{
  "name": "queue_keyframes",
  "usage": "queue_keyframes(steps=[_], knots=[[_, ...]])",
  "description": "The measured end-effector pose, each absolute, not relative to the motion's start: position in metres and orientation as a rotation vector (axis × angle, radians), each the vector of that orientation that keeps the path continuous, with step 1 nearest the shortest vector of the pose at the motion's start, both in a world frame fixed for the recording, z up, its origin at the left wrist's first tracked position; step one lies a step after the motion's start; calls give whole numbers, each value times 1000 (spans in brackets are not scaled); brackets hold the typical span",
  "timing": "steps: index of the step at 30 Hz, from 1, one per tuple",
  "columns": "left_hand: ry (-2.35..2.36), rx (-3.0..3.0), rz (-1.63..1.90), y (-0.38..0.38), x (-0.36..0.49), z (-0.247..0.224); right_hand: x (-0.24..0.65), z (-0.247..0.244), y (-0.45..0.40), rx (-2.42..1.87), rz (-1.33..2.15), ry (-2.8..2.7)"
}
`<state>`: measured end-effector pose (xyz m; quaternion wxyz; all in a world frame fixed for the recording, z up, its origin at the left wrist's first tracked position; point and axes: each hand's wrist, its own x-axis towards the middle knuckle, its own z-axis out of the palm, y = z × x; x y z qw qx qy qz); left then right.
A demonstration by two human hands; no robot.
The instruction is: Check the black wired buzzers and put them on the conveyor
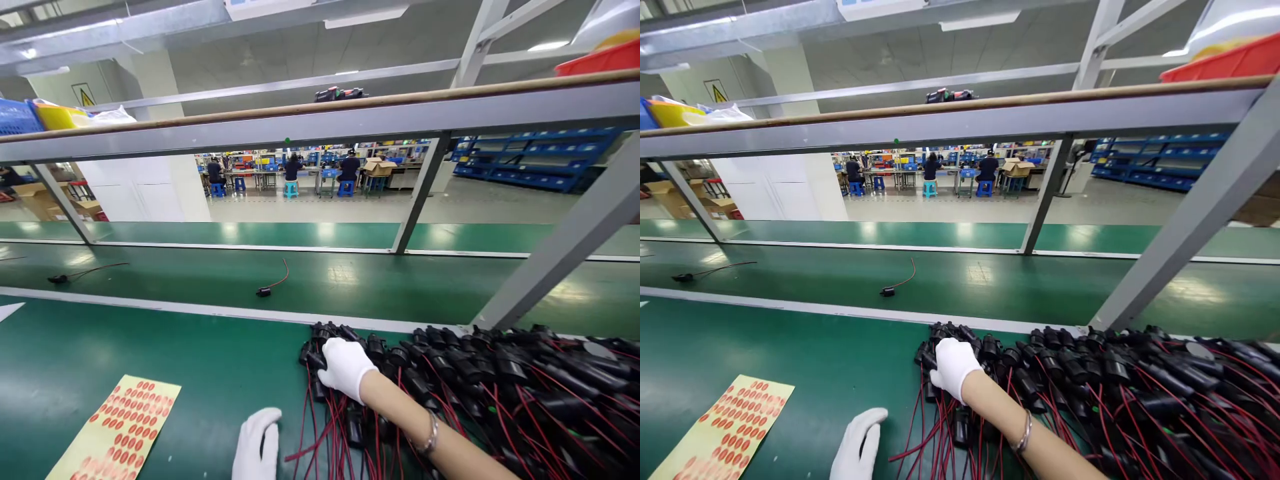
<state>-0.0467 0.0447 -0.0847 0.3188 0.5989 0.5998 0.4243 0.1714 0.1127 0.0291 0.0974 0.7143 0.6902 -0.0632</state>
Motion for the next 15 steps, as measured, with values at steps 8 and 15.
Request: queue_keyframes(steps=[8,15], knots=[[1221,1327,1102,28,0,-1,171,37,53,2399,162,2463],[1161,1290,1164,1,26,13,159,26,3,2038,1055,3335]])
